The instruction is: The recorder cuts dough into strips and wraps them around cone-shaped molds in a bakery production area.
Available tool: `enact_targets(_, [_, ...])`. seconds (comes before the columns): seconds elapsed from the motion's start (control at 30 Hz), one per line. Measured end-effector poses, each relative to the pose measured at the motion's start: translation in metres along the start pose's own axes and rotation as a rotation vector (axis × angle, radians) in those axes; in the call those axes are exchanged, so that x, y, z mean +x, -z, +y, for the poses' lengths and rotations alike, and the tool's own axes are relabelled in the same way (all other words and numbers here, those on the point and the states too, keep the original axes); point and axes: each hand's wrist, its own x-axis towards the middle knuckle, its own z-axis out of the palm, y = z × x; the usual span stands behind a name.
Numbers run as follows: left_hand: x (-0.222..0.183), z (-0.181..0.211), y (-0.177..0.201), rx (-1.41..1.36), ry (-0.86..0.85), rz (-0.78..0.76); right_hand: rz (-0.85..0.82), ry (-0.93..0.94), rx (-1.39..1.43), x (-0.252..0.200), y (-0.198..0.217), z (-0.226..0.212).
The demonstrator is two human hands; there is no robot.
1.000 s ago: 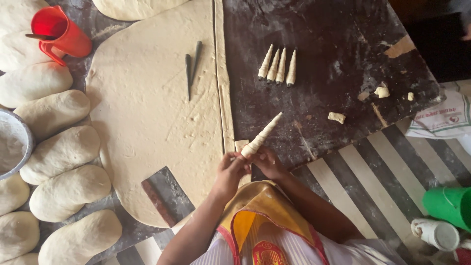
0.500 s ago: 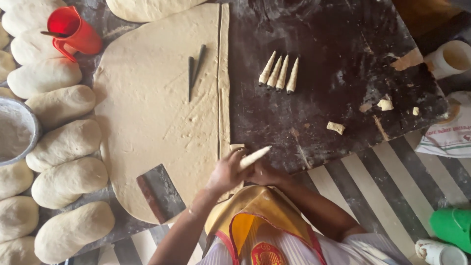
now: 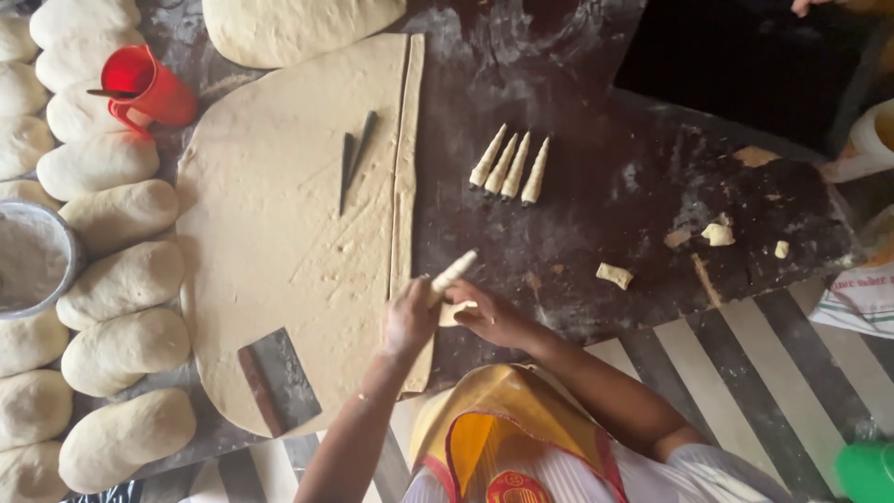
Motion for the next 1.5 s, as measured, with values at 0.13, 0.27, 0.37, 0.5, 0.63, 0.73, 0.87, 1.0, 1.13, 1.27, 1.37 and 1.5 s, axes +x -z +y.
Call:
enact_targets(0.13, [0.004,0.041,-0.020,-0.018,-0.087,0.062,0.049,-0.034,0.244,0.002,0.012,0.018])
enact_targets(0.27, [0.021,0.070,-0.035,0.086,0.192,-0.086,0.133,-0.240,0.912,0.007,0.020,0.042])
enact_targets(0.37, [0.021,0.075,-0.056,0.055,0.103,0.021,0.098,-0.139,0.980,0.010,0.022,0.123])
enact_targets(0.5, [0.034,0.061,-0.089,0.011,0.196,-0.096,0.301,-0.293,1.003,0.027,0.033,0.116])
enact_targets(0.63, [0.078,0.027,-0.121,0.043,0.238,-0.177,0.429,-0.196,0.950,0.052,0.044,0.100])
enact_targets(0.73, [0.141,0.002,-0.140,0.101,0.248,-0.214,0.589,-0.328,0.902,0.071,0.076,0.011])
enact_targets(0.87, [0.219,-0.007,-0.160,0.148,0.213,-0.155,0.362,-0.191,0.337,0.054,0.070,0.091])
enact_targets(1.0, [0.247,-0.031,-0.178,0.109,0.220,-0.189,0.024,-0.223,-0.420,0.039,0.059,0.090])
enact_targets(1.13, [0.241,-0.096,-0.186,-0.015,0.223,-0.155,0.058,0.114,-0.672,0.039,0.049,0.082])
enact_targets(1.27, [0.242,-0.173,-0.126,0.074,0.294,0.067,-0.030,0.040,-0.562,0.039,0.039,0.100])
enact_targets(1.37, [0.258,-0.223,-0.072,0.268,0.238,0.205,-0.118,-0.477,0.012,0.037,0.032,0.128])
enact_targets(1.5, [0.280,-0.254,-0.055,0.252,0.322,0.039,0.181,-0.396,0.781,0.068,0.041,0.082])
